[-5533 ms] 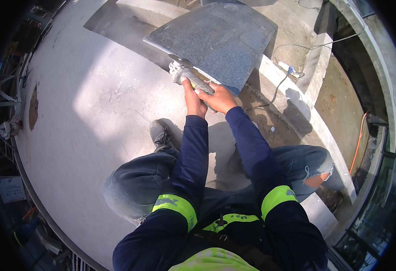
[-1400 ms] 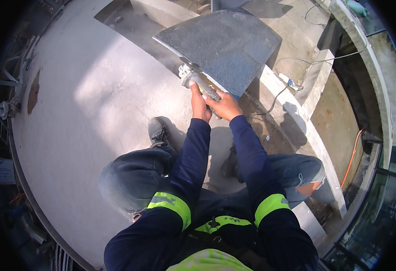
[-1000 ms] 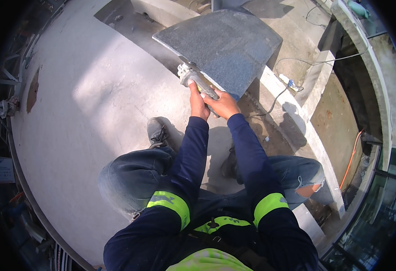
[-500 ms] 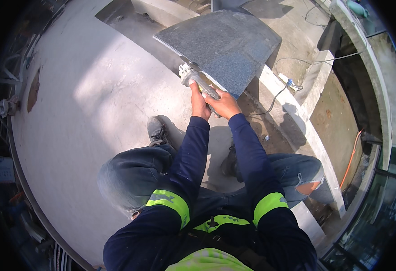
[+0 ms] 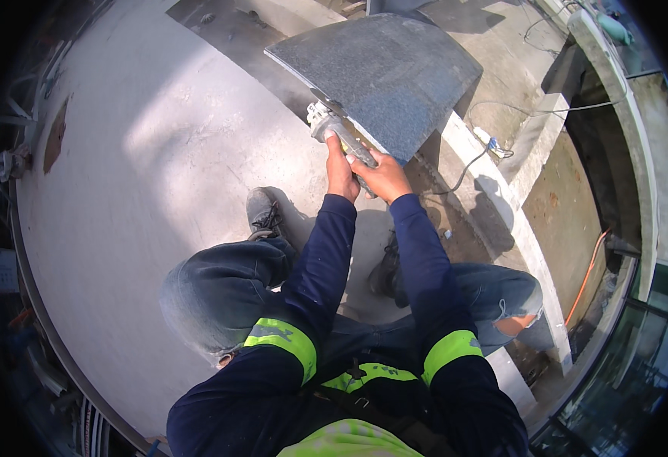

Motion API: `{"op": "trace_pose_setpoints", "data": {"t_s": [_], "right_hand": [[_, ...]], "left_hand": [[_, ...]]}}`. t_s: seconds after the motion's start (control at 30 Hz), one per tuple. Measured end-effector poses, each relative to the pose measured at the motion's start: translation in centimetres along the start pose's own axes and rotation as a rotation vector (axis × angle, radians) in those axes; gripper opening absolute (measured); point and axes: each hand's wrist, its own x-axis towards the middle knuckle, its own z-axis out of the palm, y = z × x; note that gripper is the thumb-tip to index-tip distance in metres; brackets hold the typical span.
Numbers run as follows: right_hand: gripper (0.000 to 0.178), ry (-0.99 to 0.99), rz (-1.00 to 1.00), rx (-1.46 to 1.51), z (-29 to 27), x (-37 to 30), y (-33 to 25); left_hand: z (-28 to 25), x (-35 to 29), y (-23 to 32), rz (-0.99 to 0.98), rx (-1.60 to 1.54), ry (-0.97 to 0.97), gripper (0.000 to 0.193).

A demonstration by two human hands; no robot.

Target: The person uses an angle grinder to cut a dark stone slab placed on a concrete ledge. The person holds the tool with both hands and moves it along the edge of the slab, generating dust as the cut progresses.

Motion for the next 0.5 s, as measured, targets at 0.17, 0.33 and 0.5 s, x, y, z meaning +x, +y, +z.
{"op": "trace_pose_setpoints", "data": {"t_s": [0.17, 0.33, 0.5], "right_hand": [[0.093, 0.013, -0.026, -0.030, 0.6, 1.5, 0.6], [0.091, 0.013, -0.061, -0.004, 0.7, 2.0, 1.2], [0.085, 0.001, -0.046, 0.014, 0.2, 0.9, 0.5]], "left_hand": [[-0.1, 0.7, 0.2, 0.036, 0.000, -0.039, 0.079], [0.0, 0.9, 0.1, 0.050, 0.006, -0.047, 0.081], [0.3, 0.1, 0.1, 0.030, 0.003, -0.043, 0.078]]}}
